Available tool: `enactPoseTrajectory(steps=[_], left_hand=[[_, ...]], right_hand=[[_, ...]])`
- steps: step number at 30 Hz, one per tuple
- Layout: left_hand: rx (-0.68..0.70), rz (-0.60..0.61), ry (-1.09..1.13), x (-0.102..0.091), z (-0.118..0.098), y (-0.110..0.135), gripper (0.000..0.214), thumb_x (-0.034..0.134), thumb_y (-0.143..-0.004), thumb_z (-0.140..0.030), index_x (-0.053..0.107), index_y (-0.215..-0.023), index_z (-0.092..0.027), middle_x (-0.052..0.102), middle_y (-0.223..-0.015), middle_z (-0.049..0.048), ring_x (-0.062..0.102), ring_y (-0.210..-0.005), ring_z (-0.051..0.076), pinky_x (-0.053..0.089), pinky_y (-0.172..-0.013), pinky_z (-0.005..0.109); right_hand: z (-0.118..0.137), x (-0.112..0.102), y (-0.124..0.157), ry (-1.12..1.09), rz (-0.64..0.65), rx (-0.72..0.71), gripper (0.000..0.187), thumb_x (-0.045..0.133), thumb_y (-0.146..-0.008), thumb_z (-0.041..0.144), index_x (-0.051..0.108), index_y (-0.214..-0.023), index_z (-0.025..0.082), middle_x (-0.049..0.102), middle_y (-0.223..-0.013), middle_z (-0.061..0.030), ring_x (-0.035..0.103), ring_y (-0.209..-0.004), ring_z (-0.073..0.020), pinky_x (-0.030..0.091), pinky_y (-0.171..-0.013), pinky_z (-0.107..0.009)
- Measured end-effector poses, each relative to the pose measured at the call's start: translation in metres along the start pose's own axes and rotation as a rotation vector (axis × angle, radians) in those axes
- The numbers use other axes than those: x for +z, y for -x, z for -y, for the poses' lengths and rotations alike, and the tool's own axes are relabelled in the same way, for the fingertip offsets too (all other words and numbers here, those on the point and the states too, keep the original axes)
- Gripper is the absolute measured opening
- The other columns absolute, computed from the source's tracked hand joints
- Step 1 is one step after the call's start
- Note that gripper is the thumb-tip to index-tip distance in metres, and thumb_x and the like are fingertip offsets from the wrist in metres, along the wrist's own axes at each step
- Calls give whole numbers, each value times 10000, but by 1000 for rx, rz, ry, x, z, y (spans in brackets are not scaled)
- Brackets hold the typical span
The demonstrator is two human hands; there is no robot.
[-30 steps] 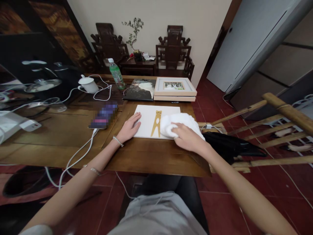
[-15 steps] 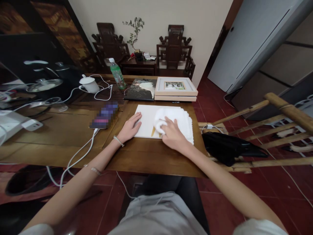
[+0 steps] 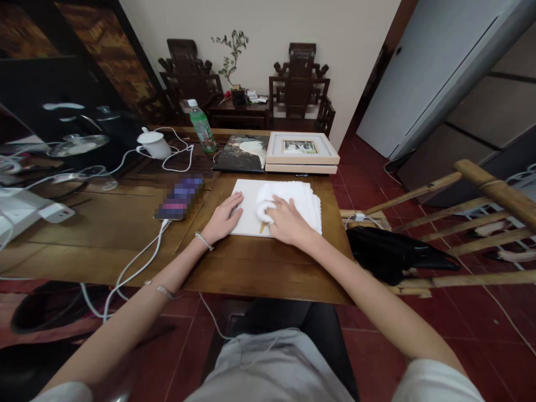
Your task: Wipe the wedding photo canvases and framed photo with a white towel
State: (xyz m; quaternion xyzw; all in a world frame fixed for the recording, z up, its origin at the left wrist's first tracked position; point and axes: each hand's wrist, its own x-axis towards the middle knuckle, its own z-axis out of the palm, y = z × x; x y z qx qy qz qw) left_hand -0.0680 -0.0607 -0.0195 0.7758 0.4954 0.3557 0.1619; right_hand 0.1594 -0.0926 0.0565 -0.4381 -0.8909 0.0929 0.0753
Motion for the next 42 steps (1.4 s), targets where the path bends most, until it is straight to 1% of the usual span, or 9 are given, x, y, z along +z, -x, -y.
enactPoseTrajectory(steps=[4, 7, 12, 18, 21, 25, 32, 38, 42], left_hand=[[2, 5, 2, -1, 0, 0, 465, 429, -896, -305, 559, -1304, -124, 495, -1441, 130, 394, -1387, 256, 280, -1172, 476], [-1, 6, 3, -2, -1, 0, 467, 426, -898, -307, 556, -1304, -116, 489, -1444, 138, 387, -1391, 259, 278, -1174, 469], [-1, 18, 5, -1, -2, 0, 489, 417, -903, -308, 534, -1326, -93, 467, -1458, 155, 368, -1401, 270, 266, -1177, 474], [-9, 25, 4, -2, -4, -1, 490, 396, -919, -310, 529, -1337, -92, 460, -1466, 145, 360, -1406, 262, 250, -1191, 442], [-8, 37, -12, -2, -4, -1, 496, 393, -920, -294, 529, -1330, -51, 454, -1462, 178, 355, -1407, 274, 254, -1188, 451], [5, 45, -35, -1, -2, -1, 516, 380, -925, -303, 517, -1332, -16, 444, -1460, 202, 356, -1406, 276, 259, -1182, 458], [11, 31, -33, 0, 2, -1, 490, 366, -928, -279, 523, -1337, -57, 450, -1466, 172, 368, -1401, 259, 264, -1181, 457], [13, 31, -27, 1, 3, -1, 505, 369, -925, -294, 514, -1348, -58, 446, -1471, 165, 358, -1406, 258, 256, -1188, 443], [3, 34, -11, 0, 1, -1, 483, 380, -923, -269, 522, -1347, -87, 460, -1467, 141, 360, -1405, 259, 250, -1191, 456]], right_hand=[[-10, -3, -39, 77, -9, 49, 436, 378, -793, 42, 606, -1164, 65, 541, -1327, -253, 290, -1402, -351, 295, -1053, -632], [1, -1, -40, 119, -10, 68, 443, 388, -778, 31, 619, -1154, 71, 485, -1396, -240, 267, -1401, -386, 302, -1034, -658], [42, 7, 3, 140, 53, 85, 444, 441, -772, 52, 652, -1154, 135, 405, -1484, -189, 213, -1414, -426, 247, -1045, -705], [76, 3, 46, 112, 137, -73, 332, 489, -769, 106, 715, -1010, 133, 451, -1444, -198, 262, -1386, -451, 273, -1030, -703], [68, 0, 37, 82, 133, -68, 367, 471, -761, 85, 700, -1041, 143, 461, -1451, -162, 253, -1401, -417, 259, -1057, -686], [40, -3, -1, 73, 129, -13, 450, 435, -766, 53, 646, -1157, 119, 445, -1458, -182, 232, -1423, -375, 253, -1076, -663], [12, 1, -51, 146, -19, 58, 427, 395, -809, 62, 628, -1166, 88, 545, -1326, -212, 327, -1366, -365, 306, -1037, -641], [46, 6, -5, 132, 70, 4, 441, 429, -777, 52, 650, -1153, 115, 456, -1439, -182, 231, -1412, -393, 212, -1069, -686], [73, 1, 33, 101, 124, -98, 374, 447, -767, 76, 684, -1051, 129, 506, -1390, -177, 269, -1396, -394, 231, -1068, -671]])
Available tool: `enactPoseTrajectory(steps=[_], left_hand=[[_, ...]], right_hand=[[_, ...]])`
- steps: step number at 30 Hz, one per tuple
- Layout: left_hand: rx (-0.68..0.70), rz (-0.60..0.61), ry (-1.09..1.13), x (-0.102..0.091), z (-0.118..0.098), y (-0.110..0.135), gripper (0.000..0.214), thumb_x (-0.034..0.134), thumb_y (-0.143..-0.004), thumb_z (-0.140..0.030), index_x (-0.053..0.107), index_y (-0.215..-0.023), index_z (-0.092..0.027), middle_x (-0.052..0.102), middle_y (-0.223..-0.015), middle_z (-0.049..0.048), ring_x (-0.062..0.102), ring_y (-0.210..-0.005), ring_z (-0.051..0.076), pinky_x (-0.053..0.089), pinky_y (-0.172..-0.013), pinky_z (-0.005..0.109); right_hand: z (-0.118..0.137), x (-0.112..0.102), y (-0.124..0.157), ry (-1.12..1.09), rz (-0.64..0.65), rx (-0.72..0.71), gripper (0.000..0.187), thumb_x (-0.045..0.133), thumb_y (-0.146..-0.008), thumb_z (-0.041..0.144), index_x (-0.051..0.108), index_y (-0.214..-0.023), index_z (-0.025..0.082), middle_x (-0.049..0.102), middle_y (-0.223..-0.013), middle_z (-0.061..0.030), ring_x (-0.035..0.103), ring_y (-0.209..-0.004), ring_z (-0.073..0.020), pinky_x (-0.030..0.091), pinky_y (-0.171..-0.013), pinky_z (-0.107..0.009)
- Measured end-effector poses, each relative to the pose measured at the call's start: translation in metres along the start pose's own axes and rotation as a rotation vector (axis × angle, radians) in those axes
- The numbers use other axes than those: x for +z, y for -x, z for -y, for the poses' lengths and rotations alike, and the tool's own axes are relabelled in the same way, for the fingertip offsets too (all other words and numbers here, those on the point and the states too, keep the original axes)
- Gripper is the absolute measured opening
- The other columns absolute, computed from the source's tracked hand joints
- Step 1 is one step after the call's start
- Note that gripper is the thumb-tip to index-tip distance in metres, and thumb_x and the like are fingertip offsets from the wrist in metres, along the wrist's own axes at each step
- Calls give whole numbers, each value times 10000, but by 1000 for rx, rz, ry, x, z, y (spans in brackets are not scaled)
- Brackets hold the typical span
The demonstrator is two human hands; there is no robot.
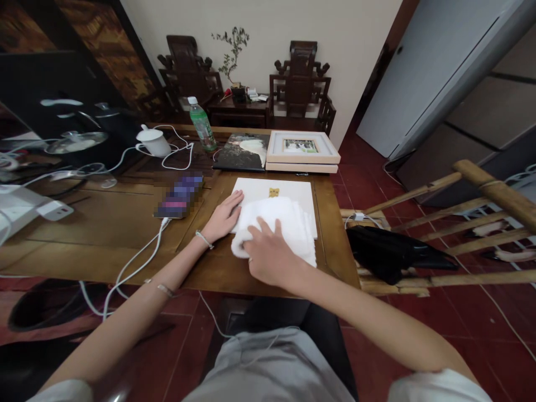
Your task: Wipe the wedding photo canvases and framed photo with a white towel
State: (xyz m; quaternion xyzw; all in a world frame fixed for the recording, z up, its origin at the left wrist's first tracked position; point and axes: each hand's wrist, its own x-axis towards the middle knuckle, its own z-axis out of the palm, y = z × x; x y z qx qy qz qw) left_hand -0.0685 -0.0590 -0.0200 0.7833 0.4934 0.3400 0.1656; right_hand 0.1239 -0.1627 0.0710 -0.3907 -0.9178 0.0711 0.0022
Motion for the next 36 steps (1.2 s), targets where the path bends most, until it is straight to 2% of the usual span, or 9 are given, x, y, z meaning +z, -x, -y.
enactPoseTrajectory(steps=[4, 8, 11, 15, 19, 22, 27, 31, 36], left_hand=[[7, 12, -8, -1, 0, 0, 486, 371, -922, -252, 521, -1346, -66, 458, -1464, 156, 359, -1406, 259, 261, -1186, 460], [19, 15, -9, 0, 2, 0, 498, 366, -924, -266, 509, -1357, -66, 444, -1473, 156, 353, -1409, 260, 264, -1181, 464], [22, 9, -5, 2, 3, 0, 496, 363, -937, -302, 514, -1358, -86, 442, -1478, 140, 342, -1415, 254, 246, -1185, 464], [-24, -62, 111, -1, -6, 2, 553, 294, -983, -411, 466, -1399, -90, 429, -1488, 133, 362, -1406, 227, 238, -1190, 419], [-73, -181, 265, -9, -18, 4, 612, 211, -1004, -477, 375, -1459, -102, 357, -1532, 116, 334, -1420, 196, 214, -1197, 375], [-89, -200, 311, -11, -22, 3, 608, 186, -1006, -489, 374, -1465, -137, 347, -1540, 86, 304, -1434, 198, 191, -1205, 385], [-109, -142, 229, -4, -16, 2, 580, 276, -986, -469, 430, -1427, -125, 382, -1519, 106, 349, -1413, 224, 229, -1194, 412], [-46, -34, 85, 0, -7, 1, 519, 368, -947, -388, 523, -1345, -93, 447, -1471, 144, 370, -1400, 255, 256, -1181, 447], [-5, -12, 28, 1, -2, 1, 478, 402, -916, -305, 536, -1338, -123, 473, -1459, 122, 370, -1400, 253, 264, -1179, 464]], right_hand=[[-1, -4, 1, -52, 16, -15, 344, 452, -763, 92, 681, -1017, 134, 578, -1298, -179, 337, -1366, -363, 273, -1066, -619], [-33, -8, -33, -36, -10, 75, 387, 450, -783, 96, 657, -1110, 120, 539, -1350, -202, 364, -1355, -335, 281, -1075, -558], [-55, -9, -65, 42, -93, 140, 401, 415, -811, 90, 645, -1138, 110, 565, -1301, -216, 417, -1307, -332, 330, -1029, -541], [-57, -6, -90, 58, -166, 198, 418, 391, -811, 76, 639, -1145, 118, 593, -1259, -203, 431, -1276, -352, 329, -995, -607], [-32, -4, -78, 11, -92, 35, 402, 434, -772, 64, 651, -1107, 111, 580, -1287, -199, 352, -1345, -353, 254, -1047, -624], [-14, -12, -52, -45, -2, -101, 337, 442, -766, 69, 675, -1005, 116, 618, -1214, -199, 442, -1275, -335, 307, -1028, -560], [-11, -32, -23, -33, 97, -68, 267, 446, -786, 106, 681, -910, 134, 668, -1071, -179, 605, -1015, -283, 422, -870, -405], [-38, -35, -40, 13, 38, 51, 318, 423, -801, 113, 678, -985, 154, 686, -1026, -161, 631, -909, -265, 437, -730, -352], [-68, -26, -88, 11, -82, 186, 353, 414, -818, 110, 659, -1071, 141, 679, -1102, -178, 626, -984, -288, 442, -756, -356]])
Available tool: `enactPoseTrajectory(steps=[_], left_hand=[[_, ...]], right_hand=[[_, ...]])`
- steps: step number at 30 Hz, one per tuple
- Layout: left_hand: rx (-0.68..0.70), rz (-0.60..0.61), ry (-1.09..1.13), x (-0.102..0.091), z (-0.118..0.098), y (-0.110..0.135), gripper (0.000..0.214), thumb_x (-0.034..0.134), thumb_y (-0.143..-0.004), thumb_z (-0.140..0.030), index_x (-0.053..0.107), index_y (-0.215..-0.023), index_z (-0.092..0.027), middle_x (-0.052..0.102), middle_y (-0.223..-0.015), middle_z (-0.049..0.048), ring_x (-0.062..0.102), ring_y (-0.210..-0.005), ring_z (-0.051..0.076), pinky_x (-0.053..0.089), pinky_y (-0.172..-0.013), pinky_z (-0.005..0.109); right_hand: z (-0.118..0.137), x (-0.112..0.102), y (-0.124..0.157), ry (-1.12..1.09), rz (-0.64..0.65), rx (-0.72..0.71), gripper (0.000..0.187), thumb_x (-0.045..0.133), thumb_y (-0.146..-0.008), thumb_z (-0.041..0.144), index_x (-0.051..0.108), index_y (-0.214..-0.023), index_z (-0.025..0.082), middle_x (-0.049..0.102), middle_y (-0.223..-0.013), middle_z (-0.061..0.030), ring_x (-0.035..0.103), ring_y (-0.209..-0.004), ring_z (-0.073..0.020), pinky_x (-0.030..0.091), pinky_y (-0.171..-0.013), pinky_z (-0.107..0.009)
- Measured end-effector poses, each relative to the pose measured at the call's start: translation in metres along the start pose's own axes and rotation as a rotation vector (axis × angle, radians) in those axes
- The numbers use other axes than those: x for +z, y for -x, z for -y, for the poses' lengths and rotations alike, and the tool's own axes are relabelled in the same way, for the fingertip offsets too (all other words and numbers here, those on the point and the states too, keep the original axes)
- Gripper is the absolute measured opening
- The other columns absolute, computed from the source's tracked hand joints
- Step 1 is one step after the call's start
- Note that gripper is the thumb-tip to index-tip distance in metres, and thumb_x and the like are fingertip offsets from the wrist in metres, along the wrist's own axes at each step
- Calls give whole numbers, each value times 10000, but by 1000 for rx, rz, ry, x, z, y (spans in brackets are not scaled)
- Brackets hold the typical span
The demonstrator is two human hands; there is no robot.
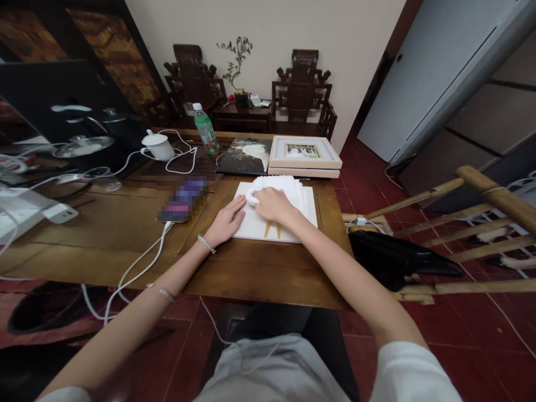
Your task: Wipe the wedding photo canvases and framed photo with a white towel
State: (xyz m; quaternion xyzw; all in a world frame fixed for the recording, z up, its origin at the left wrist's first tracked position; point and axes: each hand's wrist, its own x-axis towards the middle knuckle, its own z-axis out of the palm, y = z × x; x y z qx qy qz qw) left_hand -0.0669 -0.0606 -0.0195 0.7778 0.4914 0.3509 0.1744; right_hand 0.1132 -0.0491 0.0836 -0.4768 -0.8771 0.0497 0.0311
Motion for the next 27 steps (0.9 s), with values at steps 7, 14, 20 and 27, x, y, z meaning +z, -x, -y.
enactPoseTrajectory(steps=[7, 14, 20, 27], left_hand=[[14, 7, -39, -4, -6, -1, 479, 400, -900, -272, 559, -1311, -83, 503, -1430, 143, 406, -1377, 272, 299, -1170, 444], [-9, 6, -35, -2, -3, 0, 487, 402, -907, -295, 553, -1304, -55, 479, -1442, 177, 390, -1388, 277, 275, -1177, 456], [1, -2, -14, -1, -2, 0, 470, 406, -907, -290, 551, -1310, -98, 489, -1442, 148, 386, -1391, 260, 271, -1179, 459], [13, -10, -6, -1, -2, 0, 463, 408, -906, -296, 557, -1313, -133, 500, -1439, 116, 395, -1386, 259, 284, -1172, 474]], right_hand=[[11, 6, -47, -42, -14, -21, 317, 429, -841, 147, 643, -1075, 131, 673, -1136, -156, 603, -1036, -275, 427, -844, -344], [-13, 0, -55, -64, -8, 11, 363, 414, -841, 190, 632, -1124, 128, 643, -1204, -158, 597, -1044, -294, 435, -844, -347], [-82, -17, -16, -25, -24, 108, 361, 393, -788, 115, 653, -1038, 96, 655, -1175, -169, 578, -1060, -316, 421, -865, -360], [-84, -12, 79, -10, 22, 119, 263, 392, -726, 71, 620, -828, 154, 670, -861, -123, 602, -854, -271, 437, -778, -351]])
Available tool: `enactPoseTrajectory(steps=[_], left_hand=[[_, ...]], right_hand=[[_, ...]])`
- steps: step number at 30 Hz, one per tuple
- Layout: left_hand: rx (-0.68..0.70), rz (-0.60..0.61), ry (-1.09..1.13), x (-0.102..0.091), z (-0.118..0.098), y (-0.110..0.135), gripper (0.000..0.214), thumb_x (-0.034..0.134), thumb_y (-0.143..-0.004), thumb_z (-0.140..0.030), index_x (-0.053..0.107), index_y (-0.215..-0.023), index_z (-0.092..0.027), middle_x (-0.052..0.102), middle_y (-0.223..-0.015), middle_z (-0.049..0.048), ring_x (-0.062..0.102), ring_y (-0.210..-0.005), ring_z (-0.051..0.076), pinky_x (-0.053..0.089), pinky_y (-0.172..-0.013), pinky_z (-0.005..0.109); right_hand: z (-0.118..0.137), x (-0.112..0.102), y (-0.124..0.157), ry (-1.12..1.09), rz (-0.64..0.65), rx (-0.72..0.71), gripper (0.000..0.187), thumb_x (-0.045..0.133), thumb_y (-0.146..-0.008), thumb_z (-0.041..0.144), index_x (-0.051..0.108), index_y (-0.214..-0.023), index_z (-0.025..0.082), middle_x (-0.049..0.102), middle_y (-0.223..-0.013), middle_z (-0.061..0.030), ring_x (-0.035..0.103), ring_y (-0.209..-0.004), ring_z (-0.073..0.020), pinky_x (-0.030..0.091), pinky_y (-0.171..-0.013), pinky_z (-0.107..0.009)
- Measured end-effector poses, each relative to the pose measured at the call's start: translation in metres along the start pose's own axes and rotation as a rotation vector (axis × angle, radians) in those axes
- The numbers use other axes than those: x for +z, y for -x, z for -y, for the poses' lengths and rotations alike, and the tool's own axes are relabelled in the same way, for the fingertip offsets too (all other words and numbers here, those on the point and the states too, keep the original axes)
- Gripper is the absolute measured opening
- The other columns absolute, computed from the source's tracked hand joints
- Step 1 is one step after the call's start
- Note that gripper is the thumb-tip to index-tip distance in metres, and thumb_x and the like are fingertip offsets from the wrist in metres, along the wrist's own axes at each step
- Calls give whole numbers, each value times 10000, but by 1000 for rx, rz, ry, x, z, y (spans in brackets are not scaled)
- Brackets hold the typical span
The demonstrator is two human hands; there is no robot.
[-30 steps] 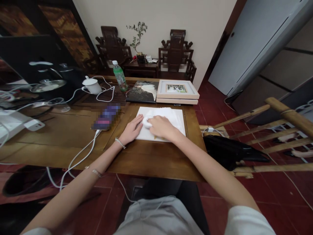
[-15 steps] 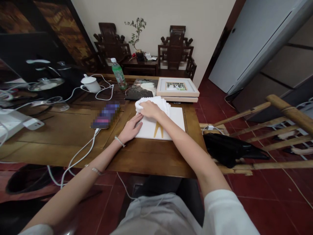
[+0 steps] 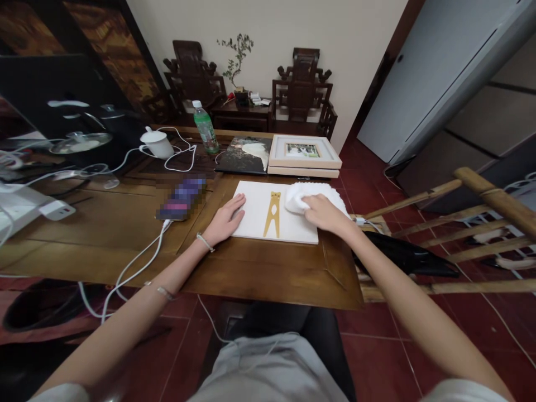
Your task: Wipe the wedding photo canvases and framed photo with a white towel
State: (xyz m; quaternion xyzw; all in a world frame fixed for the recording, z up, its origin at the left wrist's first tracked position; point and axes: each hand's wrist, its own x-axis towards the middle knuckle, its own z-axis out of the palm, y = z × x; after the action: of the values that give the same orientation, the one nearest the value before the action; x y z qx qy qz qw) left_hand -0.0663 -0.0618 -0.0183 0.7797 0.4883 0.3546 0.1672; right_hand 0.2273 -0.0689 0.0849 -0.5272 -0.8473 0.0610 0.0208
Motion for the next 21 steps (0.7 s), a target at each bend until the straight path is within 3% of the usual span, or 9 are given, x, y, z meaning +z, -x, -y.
enactPoseTrajectory(steps=[2, 5, 8, 12, 16, 21], left_hand=[[5, -8, -1, 0, 1, 0, 463, 407, -907, -305, 562, -1306, -129, 501, -1437, 118, 402, -1382, 259, 292, -1170, 467], [3, -9, -5, 0, 0, 0, 469, 404, -908, -308, 565, -1297, -101, 496, -1437, 141, 398, -1384, 263, 293, -1173, 453], [1, -3, -5, -1, -1, 0, 464, 405, -909, -303, 563, -1300, -109, 499, -1435, 137, 392, -1388, 259, 289, -1174, 456], [-11, -8, -10, -1, -1, 0, 457, 410, -906, -306, 570, -1296, -129, 508, -1431, 120, 398, -1384, 259, 288, -1172, 467], [-8, -3, -13, -2, -1, 0, 461, 412, -906, -311, 569, -1300, -128, 506, -1433, 118, 400, -1384, 256, 291, -1170, 469], [-14, 1, 0, -3, -1, 0, 466, 417, -904, -308, 563, -1306, -124, 498, -1439, 125, 400, -1383, 254, 279, -1177, 463]], right_hand=[[15, 5, 34, -14, -8, -56, 245, 410, -719, 73, 611, -822, 167, 667, -893, -124, 599, -902, -274, 445, -806, -360], [32, 12, 71, -35, 8, -184, 253, 420, -696, 49, 616, -793, 176, 646, -1127, -158, 574, -1085, -283, 429, -927, -391], [33, 17, 76, -55, -19, -234, 283, 428, -693, 52, 642, -835, 172, 577, -1290, -167, 502, -1227, -290, 397, -1001, -418], [15, 19, 36, -30, -49, -162, 330, 413, -721, 81, 643, -951, 135, 609, -1177, -178, 550, -1120, -294, 421, -941, -409], [-1, 15, -18, 29, -72, -98, 276, 399, -746, 102, 636, -884, 131, 643, -922, -154, 583, -906, -286, 429, -824, -380], [-3, 18, -47, 39, -85, -88, 318, 390, -720, 52, 646, -901, 107, 674, -1011, -181, 611, -950, -295, 428, -857, -396]])
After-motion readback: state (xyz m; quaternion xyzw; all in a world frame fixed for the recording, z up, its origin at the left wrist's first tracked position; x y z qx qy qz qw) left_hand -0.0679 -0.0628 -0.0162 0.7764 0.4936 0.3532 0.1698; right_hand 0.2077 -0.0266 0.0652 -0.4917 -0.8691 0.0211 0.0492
